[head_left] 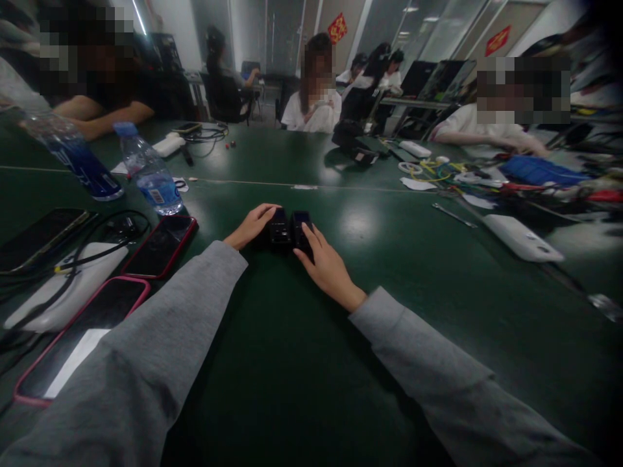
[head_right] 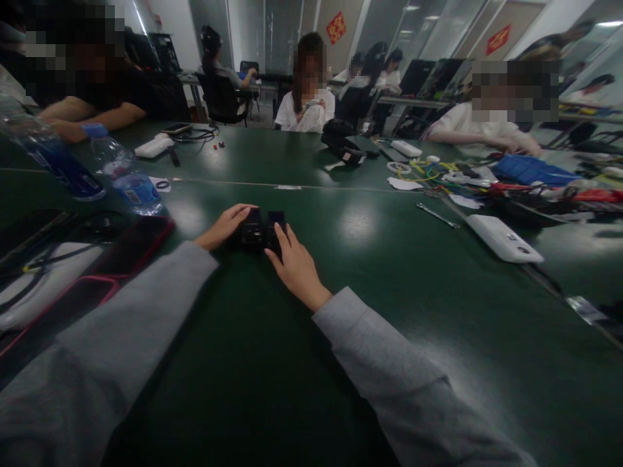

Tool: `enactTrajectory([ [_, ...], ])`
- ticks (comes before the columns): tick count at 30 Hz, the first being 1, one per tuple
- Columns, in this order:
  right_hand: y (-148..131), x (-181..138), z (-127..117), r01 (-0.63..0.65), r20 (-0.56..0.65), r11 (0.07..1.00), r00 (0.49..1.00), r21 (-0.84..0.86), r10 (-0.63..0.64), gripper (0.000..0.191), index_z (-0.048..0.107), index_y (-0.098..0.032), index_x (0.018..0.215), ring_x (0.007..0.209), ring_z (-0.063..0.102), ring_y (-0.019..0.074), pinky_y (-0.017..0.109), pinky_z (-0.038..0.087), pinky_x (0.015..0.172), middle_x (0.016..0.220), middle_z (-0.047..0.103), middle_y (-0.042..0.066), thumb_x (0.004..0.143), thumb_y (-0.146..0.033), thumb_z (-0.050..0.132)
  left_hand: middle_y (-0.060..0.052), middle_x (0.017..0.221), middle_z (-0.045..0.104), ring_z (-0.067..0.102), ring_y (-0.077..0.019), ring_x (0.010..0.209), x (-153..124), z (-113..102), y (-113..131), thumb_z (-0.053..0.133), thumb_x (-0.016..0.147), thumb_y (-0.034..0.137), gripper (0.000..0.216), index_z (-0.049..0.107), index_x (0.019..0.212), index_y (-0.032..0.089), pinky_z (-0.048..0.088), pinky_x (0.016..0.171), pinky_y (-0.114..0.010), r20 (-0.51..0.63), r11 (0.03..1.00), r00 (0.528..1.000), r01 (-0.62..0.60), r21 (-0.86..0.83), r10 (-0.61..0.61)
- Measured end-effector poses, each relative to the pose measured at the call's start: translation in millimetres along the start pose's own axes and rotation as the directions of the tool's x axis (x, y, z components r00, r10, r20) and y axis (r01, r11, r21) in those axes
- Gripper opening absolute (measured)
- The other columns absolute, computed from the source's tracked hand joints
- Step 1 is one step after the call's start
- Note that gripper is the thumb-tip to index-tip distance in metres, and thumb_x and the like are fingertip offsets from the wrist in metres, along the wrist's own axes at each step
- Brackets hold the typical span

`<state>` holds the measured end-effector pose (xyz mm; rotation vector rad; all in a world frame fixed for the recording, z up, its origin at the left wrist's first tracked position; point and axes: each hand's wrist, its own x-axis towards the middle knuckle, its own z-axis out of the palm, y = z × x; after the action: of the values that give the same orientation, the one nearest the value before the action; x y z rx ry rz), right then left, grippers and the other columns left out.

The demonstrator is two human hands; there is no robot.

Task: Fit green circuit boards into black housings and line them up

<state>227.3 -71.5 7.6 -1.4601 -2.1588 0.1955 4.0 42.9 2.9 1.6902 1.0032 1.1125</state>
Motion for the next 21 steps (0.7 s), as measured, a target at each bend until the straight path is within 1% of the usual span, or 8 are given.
enactTrajectory([
  [5, 1.1, 1.9, -0.2, -0.005, 0.008, 1.0, 1.0, 0.006, 0.005, 0.068, 0.025, -0.018, 0.164, 0.134, 0.054, 0.0382, 0.058, 0.055, 0.101, 0.157, 0.043, 0.02, 0.105, -0.049, 0.041, -0.01, 0.128, 0.068, 0.062, -0.0246, 0.117, -1.0, -0.7, 2.1, 0.053, 0.099, 0.042, 0.035, 0.068, 0.121, 0.019, 0.046, 0.106, -0.043, 0.014, 1.0, 1.0, 0.017, -0.008, -0.017],
  [8, 0.9, 2.2, -0.8, -0.011, 0.013, 1.0, 1.0, 0.022, 0.011, 0.068, 0.025, -0.019, 0.164, 0.128, 0.058, 0.0371, 0.057, 0.056, 0.098, 0.153, 0.047, 0.02, 0.105, -0.048, 0.041, -0.01, 0.127, 0.068, 0.062, -0.0246, 0.116, -1.9, -1.4, 3.8, 0.052, 0.099, 0.043, 0.036, 0.067, 0.122, 0.019, 0.046, 0.105, -0.043, 0.024, 1.0, 0.999, 0.026, 0.002, -0.026],
  [11, 1.3, 2.2, -0.9, -0.01, 0.021, 1.0, 1.0, 0.011, 0.009, 0.072, 0.025, -0.017, 0.164, 0.12, 0.062, 0.037, 0.056, 0.057, 0.095, 0.148, 0.051, 0.021, 0.102, -0.047, 0.047, -0.01, 0.126, 0.068, 0.062, -0.0247, 0.114, -3.2, -1.8, 6.0, 0.05, 0.1, 0.045, 0.037, 0.066, 0.123, 0.02, 0.047, 0.103, -0.042, 0.044, 0.999, 0.998, 0.039, 0.005, -0.039],
  [14, 2.2, 2.2, 0.0, 0.002, 0.021, 1.0, 1.0, -0.014, -0.002, 0.076, 0.022, -0.017, 0.164, 0.12, 0.062, 0.0377, 0.057, 0.056, 0.096, 0.147, 0.051, 0.022, 0.1, -0.046, 0.053, -0.009, 0.123, 0.069, 0.062, -0.0245, 0.112, -4.2, -1.8, 7.9, 0.05, 0.1, 0.047, 0.037, 0.066, 0.123, 0.022, 0.048, 0.101, -0.042, 0.068, 0.999, 0.997, 0.04, 0.007, -0.04],
  [17, 1.7, 1.9, 0.7, 0.01, 0.016, 0.999, 1.0, -0.034, -0.01, 0.073, 0.021, -0.018, 0.164, 0.119, 0.062, 0.0372, 0.056, 0.056, 0.095, 0.146, 0.052, 0.022, 0.101, -0.042, 0.049, -0.008, 0.122, 0.069, 0.062, -0.0244, 0.112, -4.5, -1.5, 9.1, 0.049, 0.1, 0.047, 0.036, 0.066, 0.122, 0.023, 0.049, 0.101, -0.041, 0.075, 0.999, 0.997, 0.033, 0.019, -0.034],
  [21, -1.8, 1.1, 0.2, 0.012, 0.013, 0.999, 1.0, -0.04, -0.011, 0.071, 0.021, -0.014, 0.164, 0.118, 0.063, 0.0378, 0.057, 0.056, 0.094, 0.145, 0.052, 0.024, 0.102, -0.04, 0.046, -0.01, 0.124, 0.068, 0.063, -0.0247, 0.112, -3.9, -1.0, 9.4, 0.049, 0.1, 0.046, 0.037, 0.065, 0.122, 0.021, 0.049, 0.101, -0.041, 0.062, 0.999, 0.997, 0.037, 0.04, -0.039],
])
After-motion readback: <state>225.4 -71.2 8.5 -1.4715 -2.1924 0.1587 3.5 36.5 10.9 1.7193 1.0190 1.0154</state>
